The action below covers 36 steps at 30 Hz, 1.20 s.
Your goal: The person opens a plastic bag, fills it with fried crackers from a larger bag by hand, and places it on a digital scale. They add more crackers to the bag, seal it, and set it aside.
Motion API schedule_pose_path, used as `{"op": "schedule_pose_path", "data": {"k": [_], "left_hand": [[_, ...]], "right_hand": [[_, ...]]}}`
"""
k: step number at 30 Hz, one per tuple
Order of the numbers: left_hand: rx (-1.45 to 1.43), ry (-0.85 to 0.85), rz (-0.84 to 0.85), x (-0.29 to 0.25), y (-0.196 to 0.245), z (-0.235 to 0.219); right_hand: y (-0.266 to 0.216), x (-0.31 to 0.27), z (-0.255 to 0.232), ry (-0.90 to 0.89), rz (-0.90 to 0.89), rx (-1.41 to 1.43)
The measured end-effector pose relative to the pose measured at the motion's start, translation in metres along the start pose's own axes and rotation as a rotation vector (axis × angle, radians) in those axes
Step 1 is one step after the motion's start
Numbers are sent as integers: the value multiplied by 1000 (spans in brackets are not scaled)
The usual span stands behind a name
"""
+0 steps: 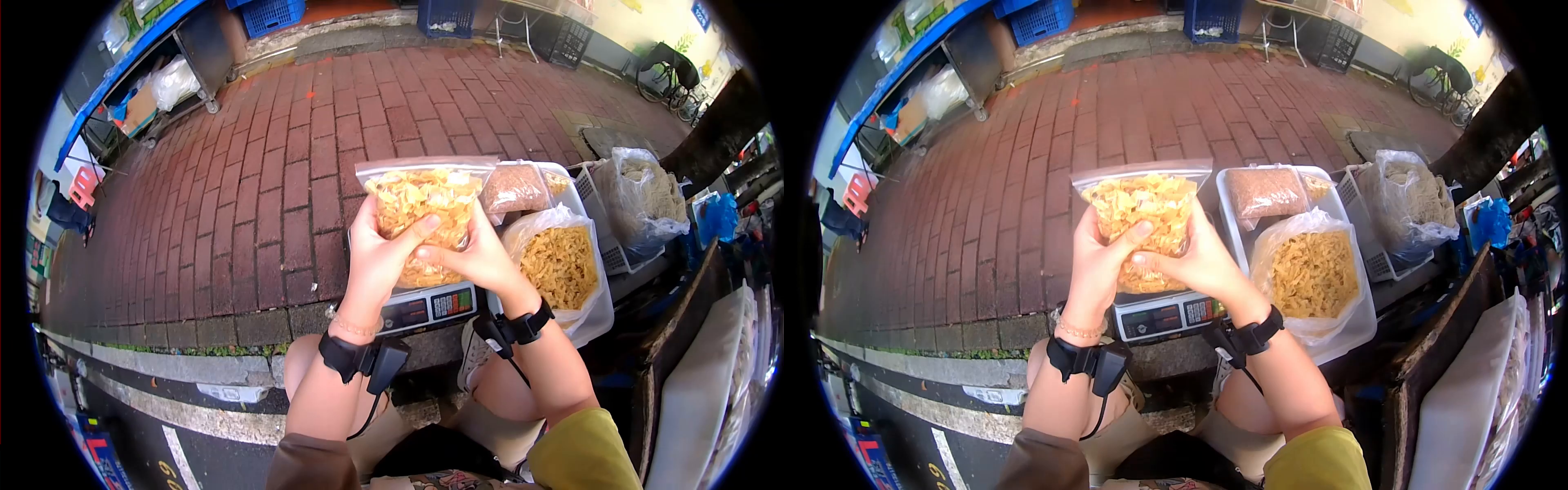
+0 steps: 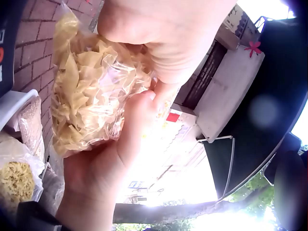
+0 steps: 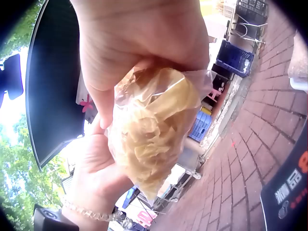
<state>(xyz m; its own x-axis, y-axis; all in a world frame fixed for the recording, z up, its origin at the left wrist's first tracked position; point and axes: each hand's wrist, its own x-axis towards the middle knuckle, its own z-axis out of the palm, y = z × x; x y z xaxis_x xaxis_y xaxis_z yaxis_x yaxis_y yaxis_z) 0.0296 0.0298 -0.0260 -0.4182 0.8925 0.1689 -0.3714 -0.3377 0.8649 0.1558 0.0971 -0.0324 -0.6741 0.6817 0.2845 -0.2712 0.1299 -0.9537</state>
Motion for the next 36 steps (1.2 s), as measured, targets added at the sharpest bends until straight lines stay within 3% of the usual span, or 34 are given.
{"op": "schedule_pose_path", "data": {"k": [7,13,19,31,36], "left_hand": [[-24,36,-48,-3,-1,5],[-124,66,-51,-4,-5,7],[51,149,30,-1,-19,-5],[-22,119,-21,-5,-10,5],[9,117,-11,-4,-13,3]], "right_hand": [[0,-1,-1,31,-40,-89],[7,0,1,46,-16,30],[19,-1,9,79,-51,118],[14,-4,6,118,-60,-35],[18,-2,4,114,-61,39]]}}
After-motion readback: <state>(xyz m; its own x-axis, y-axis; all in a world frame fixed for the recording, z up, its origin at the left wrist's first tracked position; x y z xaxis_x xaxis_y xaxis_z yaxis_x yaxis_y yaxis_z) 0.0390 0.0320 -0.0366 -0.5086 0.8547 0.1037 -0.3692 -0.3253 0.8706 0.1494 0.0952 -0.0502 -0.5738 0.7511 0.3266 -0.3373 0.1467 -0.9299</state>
